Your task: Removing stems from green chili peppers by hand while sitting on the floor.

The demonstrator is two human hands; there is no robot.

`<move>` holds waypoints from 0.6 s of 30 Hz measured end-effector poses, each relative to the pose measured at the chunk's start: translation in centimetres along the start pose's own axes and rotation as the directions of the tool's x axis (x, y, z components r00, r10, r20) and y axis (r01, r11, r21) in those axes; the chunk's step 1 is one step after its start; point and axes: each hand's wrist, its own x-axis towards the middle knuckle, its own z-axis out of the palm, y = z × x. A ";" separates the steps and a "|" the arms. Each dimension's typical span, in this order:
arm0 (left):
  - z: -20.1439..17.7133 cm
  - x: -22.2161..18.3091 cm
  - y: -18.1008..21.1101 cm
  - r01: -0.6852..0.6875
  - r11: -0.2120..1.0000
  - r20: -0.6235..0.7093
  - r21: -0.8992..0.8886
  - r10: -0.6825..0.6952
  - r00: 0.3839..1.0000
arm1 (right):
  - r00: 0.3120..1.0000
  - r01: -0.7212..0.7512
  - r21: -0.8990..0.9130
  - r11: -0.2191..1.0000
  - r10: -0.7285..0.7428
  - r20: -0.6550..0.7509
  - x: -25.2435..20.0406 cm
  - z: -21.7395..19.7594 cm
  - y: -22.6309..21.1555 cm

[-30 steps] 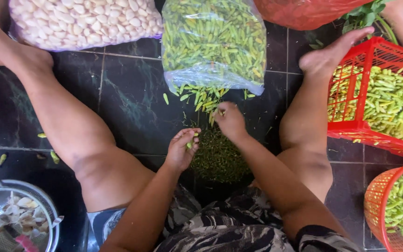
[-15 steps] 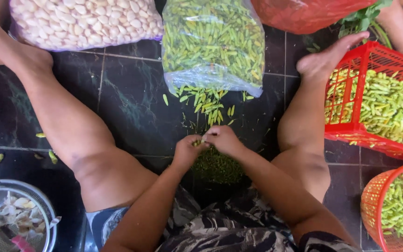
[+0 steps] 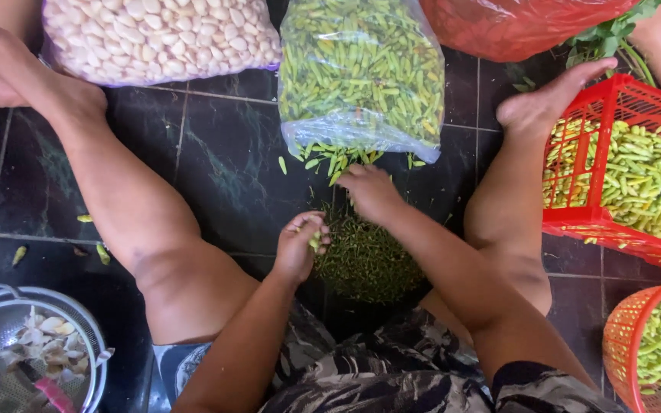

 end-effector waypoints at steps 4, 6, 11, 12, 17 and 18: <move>-0.6 0.6 1.3 0.246 0.934 0.076 -0.261 -0.234 0.969 | 0.975 0.148 -0.308 0.940 -0.191 -0.115 1.0 1.2 3.4; -0.7 0.8 1.0 0.298 0.904 0.121 -0.307 -0.274 0.954 | 0.934 0.182 -0.467 0.865 -0.301 -0.192 1.2 2.6 5.6; -1.0 1.2 -1.3 0.283 0.951 0.123 -0.123 -0.269 0.955 | 0.971 0.146 -0.076 0.986 -0.157 -0.180 -0.8 3.2 7.7; -0.8 1.2 -1.5 0.285 0.951 0.126 -0.123 -0.270 0.955 | 0.971 0.143 -0.077 0.987 -0.155 -0.181 -1.4 2.1 6.8; 0.3 0.7 -1.3 0.219 0.973 0.054 0.067 -0.223 0.973 | 0.974 0.166 0.288 0.943 -0.111 -0.196 -4.0 -1.5 5.8; 0.1 0.6 -1.8 0.220 0.973 0.055 0.070 -0.224 0.973 | 0.974 0.165 0.289 0.943 -0.110 -0.197 -3.5 0.1 6.6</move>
